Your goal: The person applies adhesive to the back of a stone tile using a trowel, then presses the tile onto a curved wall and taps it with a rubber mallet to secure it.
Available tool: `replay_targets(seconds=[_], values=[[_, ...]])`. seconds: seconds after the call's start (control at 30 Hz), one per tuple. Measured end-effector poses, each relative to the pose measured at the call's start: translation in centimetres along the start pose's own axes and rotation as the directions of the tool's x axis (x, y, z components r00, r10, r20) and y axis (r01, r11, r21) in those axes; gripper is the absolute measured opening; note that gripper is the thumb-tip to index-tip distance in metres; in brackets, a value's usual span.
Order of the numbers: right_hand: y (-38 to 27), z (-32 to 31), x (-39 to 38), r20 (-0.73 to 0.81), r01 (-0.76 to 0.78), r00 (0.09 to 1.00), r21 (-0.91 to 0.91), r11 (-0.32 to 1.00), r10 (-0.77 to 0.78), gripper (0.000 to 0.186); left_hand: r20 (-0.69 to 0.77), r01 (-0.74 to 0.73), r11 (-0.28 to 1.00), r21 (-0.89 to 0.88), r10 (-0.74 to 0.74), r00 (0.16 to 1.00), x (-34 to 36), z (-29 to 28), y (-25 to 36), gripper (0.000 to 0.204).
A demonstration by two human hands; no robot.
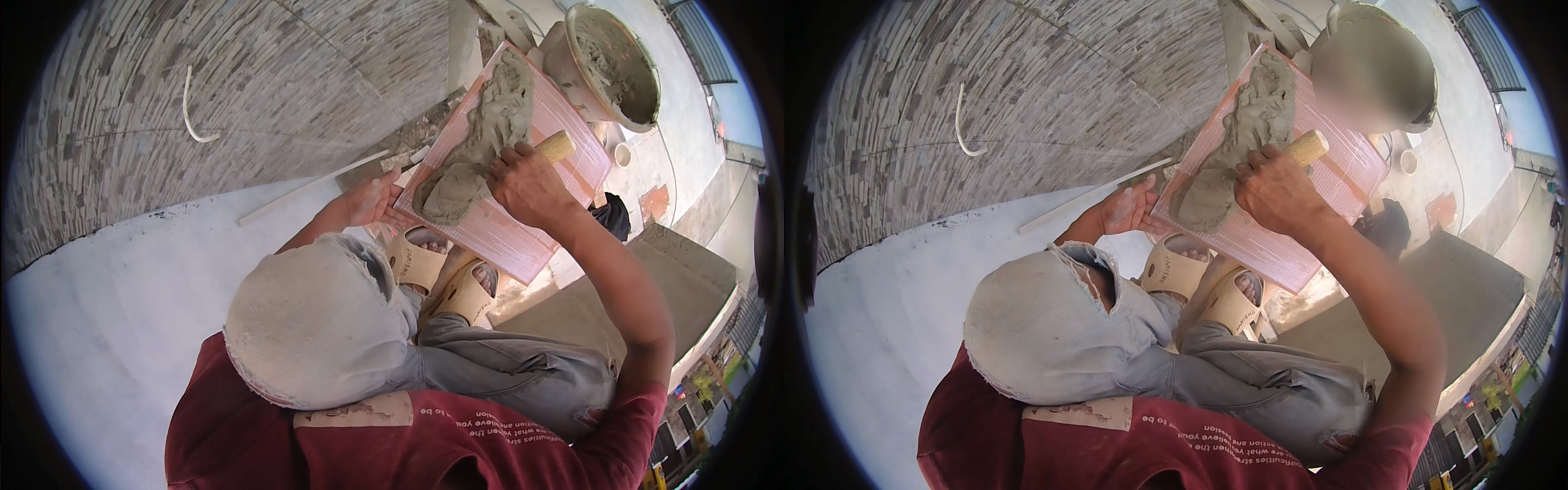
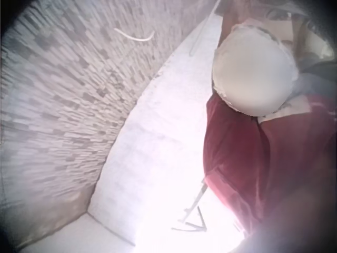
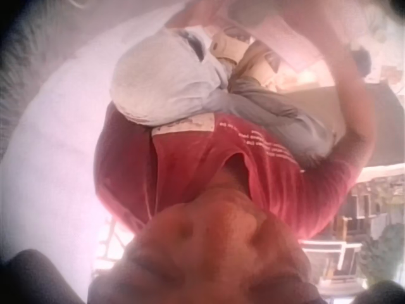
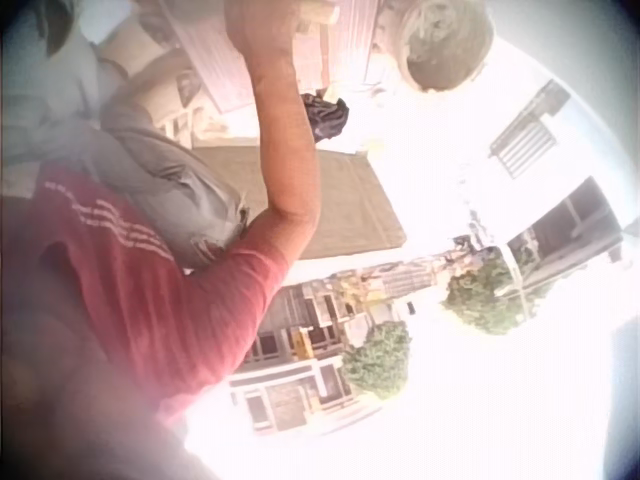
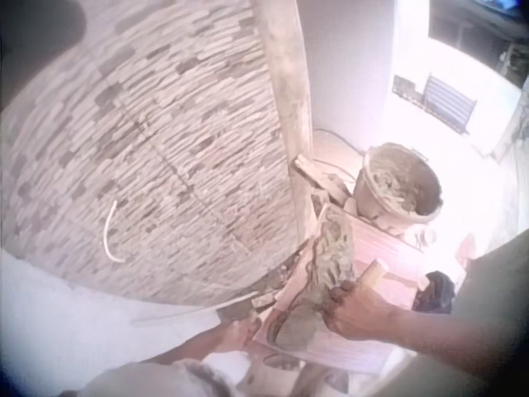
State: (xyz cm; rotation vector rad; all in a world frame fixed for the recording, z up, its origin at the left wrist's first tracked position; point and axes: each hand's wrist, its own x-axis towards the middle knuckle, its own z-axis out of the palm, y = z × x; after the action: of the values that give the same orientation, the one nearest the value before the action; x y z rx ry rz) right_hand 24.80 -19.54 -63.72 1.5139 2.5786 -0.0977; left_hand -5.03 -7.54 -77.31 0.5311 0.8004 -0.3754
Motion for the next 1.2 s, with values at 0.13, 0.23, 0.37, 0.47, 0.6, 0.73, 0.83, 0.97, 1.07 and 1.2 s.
replay_targets(seconds=[0.13,0.23,0.37,0.47,0.6,0.73,0.83,0.97,1.07,1.2], values=[[-0.7,0.2,1.1,0.037,-0.045,0.998,0.037,0.998,0.043,0.017,-0.006,-0.011,1.0,-0.016,0.011,1.0,-0.2,0.3,0.1,0.093],[-0.4,-0.3,-0.1,0.092,-0.146,0.986,0.076,0.986,0.139,0.016,-0.012,-0.018,1.0,-0.007,0.018,1.0,-0.6,0.8,0.2,0.093],[0.9,-0.1,-0.9,0.099,-0.257,0.963,0.052,0.965,0.251,0.015,0.009,-0.025,1.0,-0.005,0.025,1.0,-0.3,0.5,0.3,0.088],[1.6,0.2,-1.5,0.176,-0.353,0.926,0.092,0.931,0.334,0.012,-0.004,-0.027,0.999,-0.027,0.027,1.0,-0.6,0.8,0.0,0.081],[2.2,-0.3,-3.0,0.065,-0.373,0.928,0.13,0.919,0.368,0.013,0.01,-0.011,1.0,0.01,0.011,1.0,-0.4,0.0,0.1,0.07],[4.4,0.6,-4.2,0.057,-0.448,0.894,0.057,0.892,0.445,0.018,0.004,-0.04,0.999,0.03,0.04,0.999,-0.4,1.3,0.5,0.059],[5.7,1.4,-4.1,-0.036,-0.489,0.87,0.055,0.871,0.491,0.017,-0.016,-0.003,0.999,0.045,0.004,1.0,-0.6,1.0,0.6,0.057],[5.7,0.4,-4.3,0.142,-0.601,0.798,0.113,0.791,0.586,0.019,-0.008,-0.011,0.999,0.037,0.011,1.0,-0.3,0.1,0.1,0.056],[6.1,1.7,-5.2,-0.04,-0.609,0.788,0.091,0.788,0.614,0.017,-0.013,-0.024,0.997,0.073,0.025,1.0,-0.6,0.6,0.0,0.056],[6.6,2.5,-5.0,-0.054,-0.697,0.704,0.138,0.704,0.708,0.019,0.008,-0.012,0.995,0.095,0.011,1.0,-0.4,0.1,0.1,0.056]])
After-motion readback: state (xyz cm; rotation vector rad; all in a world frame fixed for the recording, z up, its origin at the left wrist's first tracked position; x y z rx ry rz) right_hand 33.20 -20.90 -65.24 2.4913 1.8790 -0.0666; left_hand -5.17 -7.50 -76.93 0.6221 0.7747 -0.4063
